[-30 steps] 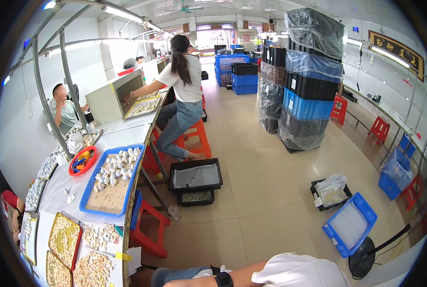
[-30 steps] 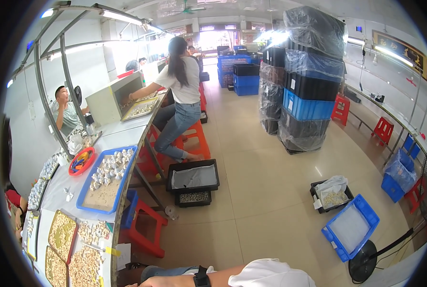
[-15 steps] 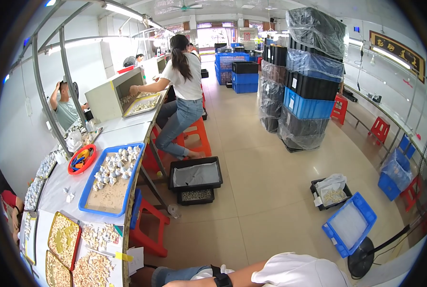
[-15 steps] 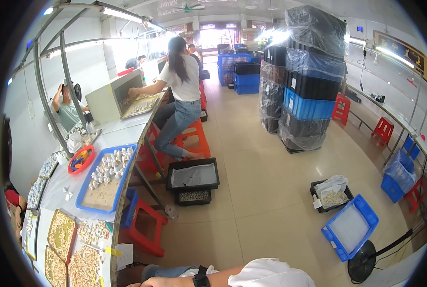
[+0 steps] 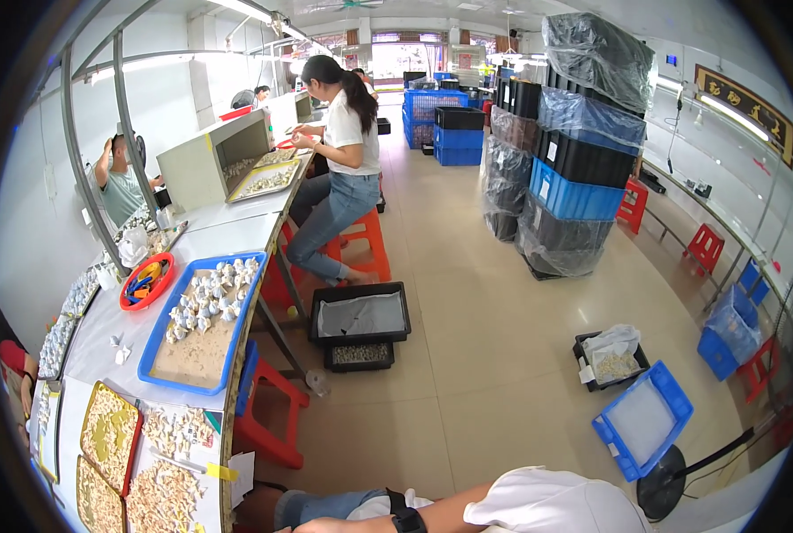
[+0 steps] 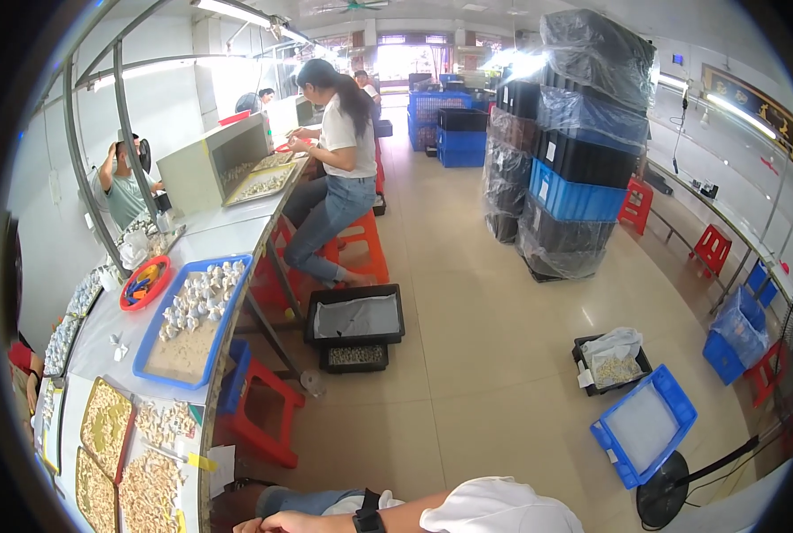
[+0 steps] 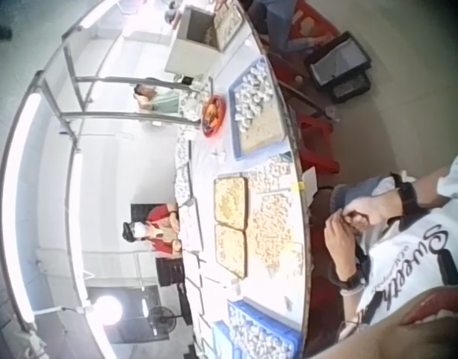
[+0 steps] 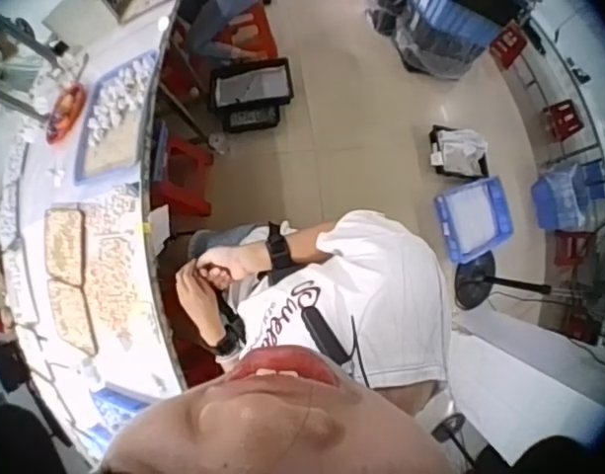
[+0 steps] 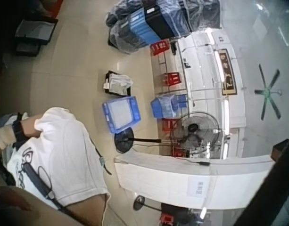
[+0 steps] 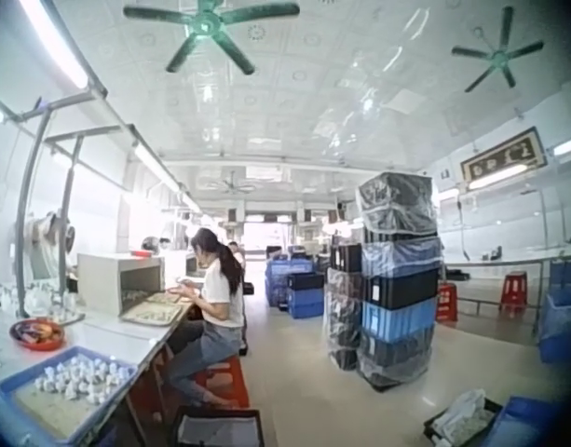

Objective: Assembling small plastic doll head and hair components at a factory workbench.

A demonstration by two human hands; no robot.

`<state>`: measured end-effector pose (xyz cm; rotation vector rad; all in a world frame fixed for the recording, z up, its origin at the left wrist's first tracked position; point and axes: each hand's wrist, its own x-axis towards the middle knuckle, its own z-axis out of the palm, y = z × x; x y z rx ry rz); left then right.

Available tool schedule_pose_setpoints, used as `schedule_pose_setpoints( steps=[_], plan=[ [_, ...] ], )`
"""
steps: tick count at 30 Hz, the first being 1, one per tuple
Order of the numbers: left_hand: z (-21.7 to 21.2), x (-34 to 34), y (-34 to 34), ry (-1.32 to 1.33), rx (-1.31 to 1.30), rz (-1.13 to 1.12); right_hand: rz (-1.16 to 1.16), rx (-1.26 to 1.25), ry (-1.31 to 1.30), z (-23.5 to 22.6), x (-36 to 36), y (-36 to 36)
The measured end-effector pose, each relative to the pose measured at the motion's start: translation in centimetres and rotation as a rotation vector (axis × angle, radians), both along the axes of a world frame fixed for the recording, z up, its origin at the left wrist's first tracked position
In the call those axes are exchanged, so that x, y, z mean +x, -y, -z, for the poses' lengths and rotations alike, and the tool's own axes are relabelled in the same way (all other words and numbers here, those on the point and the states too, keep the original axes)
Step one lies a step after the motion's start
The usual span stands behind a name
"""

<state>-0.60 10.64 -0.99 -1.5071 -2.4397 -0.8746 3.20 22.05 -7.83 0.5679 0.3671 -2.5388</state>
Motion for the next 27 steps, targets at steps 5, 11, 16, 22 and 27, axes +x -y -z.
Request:
schedule_pose_setpoints(
  steps=[5, 11, 16, 22, 27],
  plan=[
    [-0.1, -0.2, 0.0, -0.007, -0.004, -0.01, 0.034, 0.075, 0.017, 0.0, -0.1, -0.3],
    [0.0, -0.2, 0.1, -0.055, -0.039, -0.048, 0.093, 0.258, 0.047, 0.0, -0.1, 0.1],
    [0.5, -0.3, -0.1, -0.073, -0.051, -0.081, 0.101, 0.264, 0.052, -0.6, -0.1, 0.0],
    [0.4, -0.3, 0.1, -0.02, -0.026, -0.09, 0.082, 0.307, 0.04, -1.0, 0.0, -0.1],
    [0.9, -0.4, 0.0, -0.001, -0.002, -0.066, 0.065, 0.288, 0.021, -0.8, 0.2, -0.3]
  ],
)
